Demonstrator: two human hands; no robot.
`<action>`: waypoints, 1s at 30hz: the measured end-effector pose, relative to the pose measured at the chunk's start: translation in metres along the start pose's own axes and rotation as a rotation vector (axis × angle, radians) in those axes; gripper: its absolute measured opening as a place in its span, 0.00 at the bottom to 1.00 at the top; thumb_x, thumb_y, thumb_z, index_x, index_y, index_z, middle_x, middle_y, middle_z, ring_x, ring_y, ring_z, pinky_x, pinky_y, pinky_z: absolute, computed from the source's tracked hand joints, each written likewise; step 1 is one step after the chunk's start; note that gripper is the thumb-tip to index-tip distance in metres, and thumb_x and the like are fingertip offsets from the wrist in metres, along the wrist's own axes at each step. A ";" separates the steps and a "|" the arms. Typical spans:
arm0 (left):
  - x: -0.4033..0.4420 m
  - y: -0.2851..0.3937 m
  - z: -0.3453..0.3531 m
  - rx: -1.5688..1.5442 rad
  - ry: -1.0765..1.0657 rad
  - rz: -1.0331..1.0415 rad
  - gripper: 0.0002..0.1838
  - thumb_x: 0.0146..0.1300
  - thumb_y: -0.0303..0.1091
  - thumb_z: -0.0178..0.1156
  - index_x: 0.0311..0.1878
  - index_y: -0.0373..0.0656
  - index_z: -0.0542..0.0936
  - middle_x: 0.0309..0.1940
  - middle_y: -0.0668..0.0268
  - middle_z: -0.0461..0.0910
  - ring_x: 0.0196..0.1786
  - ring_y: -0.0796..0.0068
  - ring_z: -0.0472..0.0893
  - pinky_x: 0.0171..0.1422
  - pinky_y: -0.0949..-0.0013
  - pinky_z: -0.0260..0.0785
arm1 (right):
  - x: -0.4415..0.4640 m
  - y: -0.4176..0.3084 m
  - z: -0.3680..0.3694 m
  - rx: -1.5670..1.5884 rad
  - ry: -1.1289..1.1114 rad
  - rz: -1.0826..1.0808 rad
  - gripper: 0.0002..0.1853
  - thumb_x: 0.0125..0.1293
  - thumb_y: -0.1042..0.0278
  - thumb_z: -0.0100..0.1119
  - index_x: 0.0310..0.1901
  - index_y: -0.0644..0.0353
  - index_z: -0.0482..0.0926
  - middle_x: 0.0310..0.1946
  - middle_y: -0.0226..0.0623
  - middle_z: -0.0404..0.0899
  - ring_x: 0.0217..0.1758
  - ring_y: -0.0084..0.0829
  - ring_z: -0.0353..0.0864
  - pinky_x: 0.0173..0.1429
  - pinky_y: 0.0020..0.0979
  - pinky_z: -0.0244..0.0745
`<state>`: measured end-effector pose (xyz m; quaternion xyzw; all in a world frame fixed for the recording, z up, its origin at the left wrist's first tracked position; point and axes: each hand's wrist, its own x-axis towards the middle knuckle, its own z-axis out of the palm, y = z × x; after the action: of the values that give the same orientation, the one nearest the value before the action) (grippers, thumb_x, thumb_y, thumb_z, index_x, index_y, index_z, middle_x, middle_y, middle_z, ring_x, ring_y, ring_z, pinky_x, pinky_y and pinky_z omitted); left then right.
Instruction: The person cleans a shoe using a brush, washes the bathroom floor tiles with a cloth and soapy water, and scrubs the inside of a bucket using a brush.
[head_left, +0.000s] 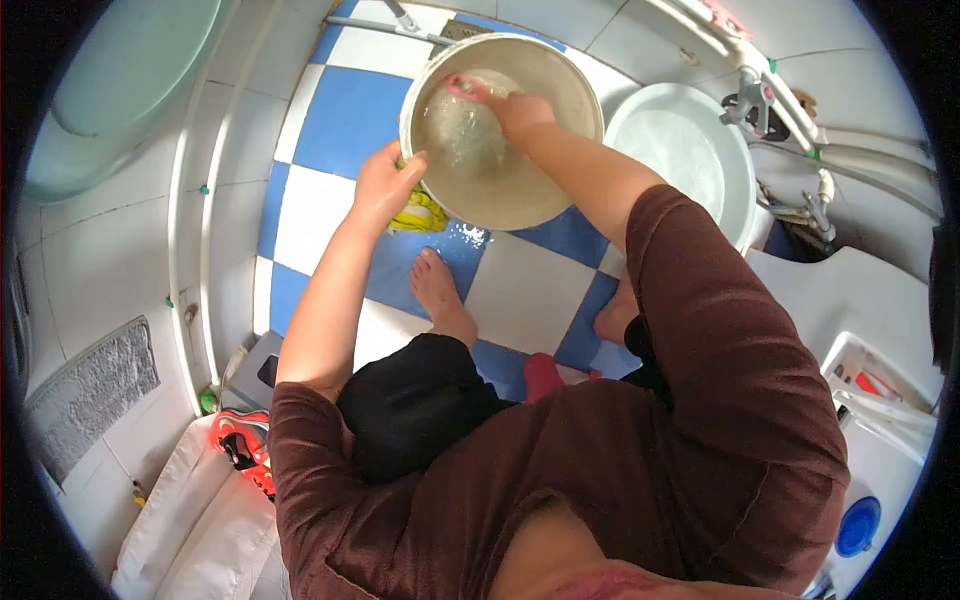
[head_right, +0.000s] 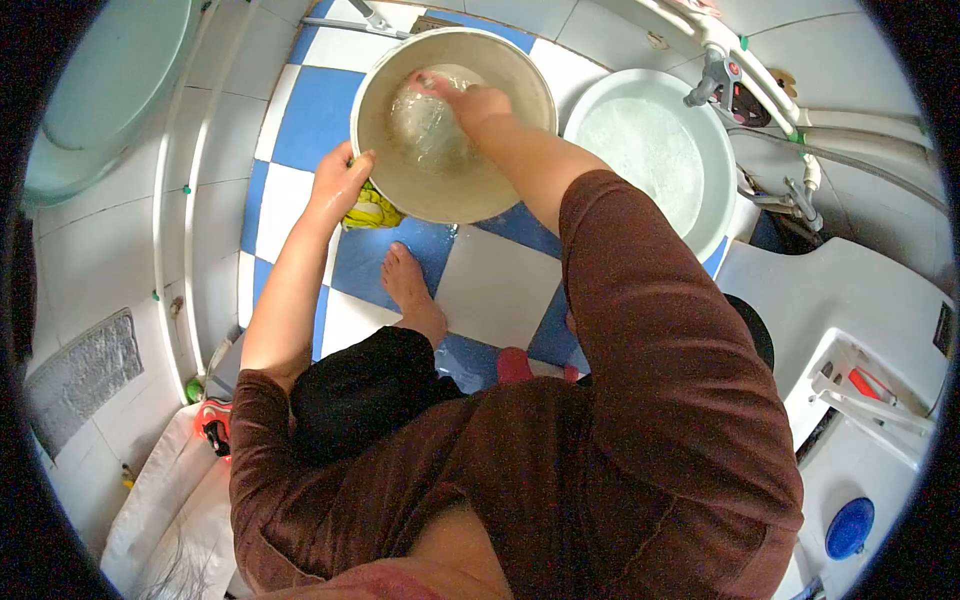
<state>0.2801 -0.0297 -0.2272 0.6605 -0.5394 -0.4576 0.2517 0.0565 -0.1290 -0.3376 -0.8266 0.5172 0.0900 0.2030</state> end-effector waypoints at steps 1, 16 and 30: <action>-0.001 0.004 0.002 -0.004 0.013 -0.009 0.19 0.55 0.42 0.57 0.43 0.37 0.79 0.35 0.54 0.82 0.40 0.66 0.81 0.47 0.68 0.69 | -0.012 -0.001 -0.025 0.006 -0.087 0.083 0.30 0.67 0.64 0.42 0.70 0.41 0.48 0.40 0.40 0.81 0.37 0.35 0.83 0.37 0.39 0.77; -0.005 -0.005 0.020 0.050 -0.048 0.036 0.19 0.57 0.44 0.55 0.40 0.35 0.79 0.31 0.55 0.81 0.36 0.65 0.80 0.43 0.66 0.69 | -0.061 -0.053 0.021 0.153 -0.272 0.051 0.44 0.55 0.69 0.53 0.70 0.62 0.38 0.54 0.58 0.71 0.53 0.48 0.75 0.57 0.45 0.68; -0.020 0.017 0.014 0.168 0.019 0.079 0.18 0.55 0.45 0.58 0.41 0.40 0.80 0.33 0.54 0.81 0.39 0.57 0.80 0.45 0.63 0.70 | -0.044 -0.010 -0.020 0.200 -0.321 0.386 0.37 0.55 0.62 0.59 0.66 0.54 0.56 0.44 0.44 0.80 0.49 0.40 0.80 0.45 0.38 0.76</action>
<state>0.2599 -0.0135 -0.2128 0.6617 -0.5992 -0.3942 0.2184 0.0447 -0.0975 -0.3014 -0.6637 0.6327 0.2052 0.3421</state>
